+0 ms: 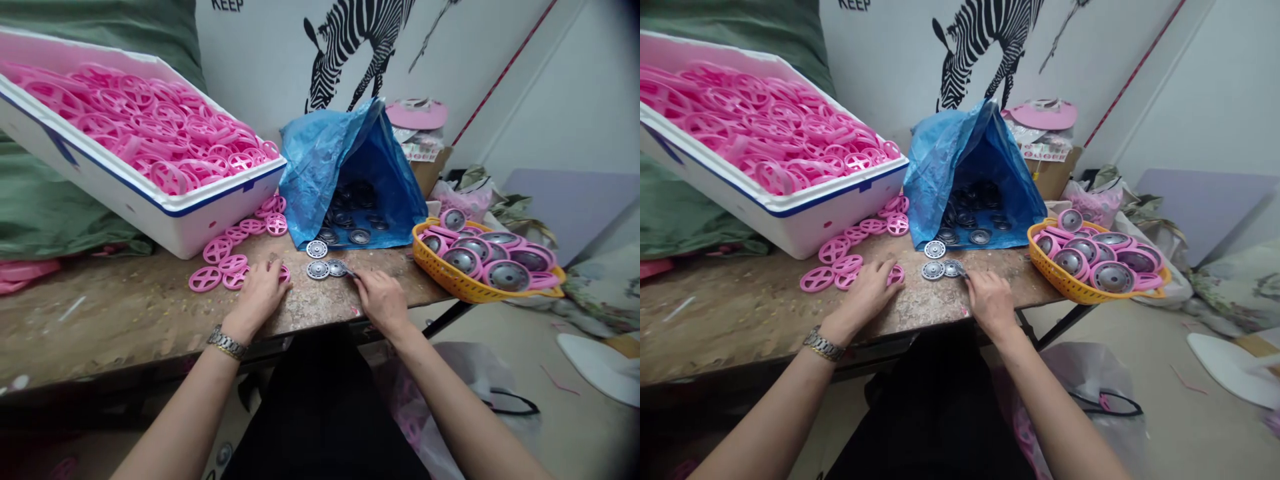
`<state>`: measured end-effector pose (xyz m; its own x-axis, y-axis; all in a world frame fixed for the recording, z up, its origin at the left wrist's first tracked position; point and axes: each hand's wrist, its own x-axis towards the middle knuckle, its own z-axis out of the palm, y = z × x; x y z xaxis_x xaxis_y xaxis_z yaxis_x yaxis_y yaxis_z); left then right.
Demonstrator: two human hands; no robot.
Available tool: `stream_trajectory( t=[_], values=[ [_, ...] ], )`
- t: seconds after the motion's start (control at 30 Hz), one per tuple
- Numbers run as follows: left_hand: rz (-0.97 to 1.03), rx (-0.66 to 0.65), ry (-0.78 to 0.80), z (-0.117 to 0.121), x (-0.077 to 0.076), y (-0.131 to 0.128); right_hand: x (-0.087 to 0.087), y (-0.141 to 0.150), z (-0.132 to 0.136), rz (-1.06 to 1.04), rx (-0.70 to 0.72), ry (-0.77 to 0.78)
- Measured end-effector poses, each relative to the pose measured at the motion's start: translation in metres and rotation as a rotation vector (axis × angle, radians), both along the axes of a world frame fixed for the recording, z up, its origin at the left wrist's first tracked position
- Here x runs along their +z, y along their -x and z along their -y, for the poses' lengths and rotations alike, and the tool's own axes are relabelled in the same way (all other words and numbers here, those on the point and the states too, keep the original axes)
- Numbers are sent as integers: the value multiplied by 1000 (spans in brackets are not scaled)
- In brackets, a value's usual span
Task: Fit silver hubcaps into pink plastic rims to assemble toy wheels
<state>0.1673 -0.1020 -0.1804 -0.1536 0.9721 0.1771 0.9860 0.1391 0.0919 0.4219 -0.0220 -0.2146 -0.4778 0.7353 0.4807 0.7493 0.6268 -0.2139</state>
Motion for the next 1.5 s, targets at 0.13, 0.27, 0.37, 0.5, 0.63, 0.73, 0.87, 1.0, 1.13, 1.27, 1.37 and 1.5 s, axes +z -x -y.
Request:
stream_trajectory(
  t=[0.13, 0.27, 0.37, 0.5, 0.63, 0.73, 0.87, 1.0, 1.13, 1.27, 1.37, 1.5],
  values=[
    [47, -10, -20, 1, -2, -1, -2, -9, -4, -213, 6, 61],
    [224, -32, -77, 0, -1, -5, -1, -12, 0, -534, -23, 255],
    [616, -33, -142, 6, 6, -17, 3, -12, 7, -724, -21, 401],
    [1464, 19, -111, 22, 18, -44, 13, -9, 22, -895, 21, 557],
    [2002, -16, 45, 35, 18, -67, 24, -3, 38, -1013, 57, 691],
    [2131, -56, 109, 39, 12, -78, 29, 2, 49, -1053, 92, 740],
    [2192, -43, 161, 43, 6, -90, 28, 6, 60, -1041, 119, 739],
    [2219, -47, 180, 46, 3, -98, 24, 8, 68, -1074, 144, 742],
    [2190, -48, 156, 48, 4, -103, 20, 9, 74, -1086, 125, 739],
    [2156, -56, 177, 50, 3, -106, 19, 10, 78, -1149, 95, 781],
    [2148, -65, 195, 50, 1, -108, 17, 9, 78, -1174, 80, 779],
    [1953, -89, 141, 51, 0, -108, 16, 7, 77, -1154, 78, 730]
  ],
)
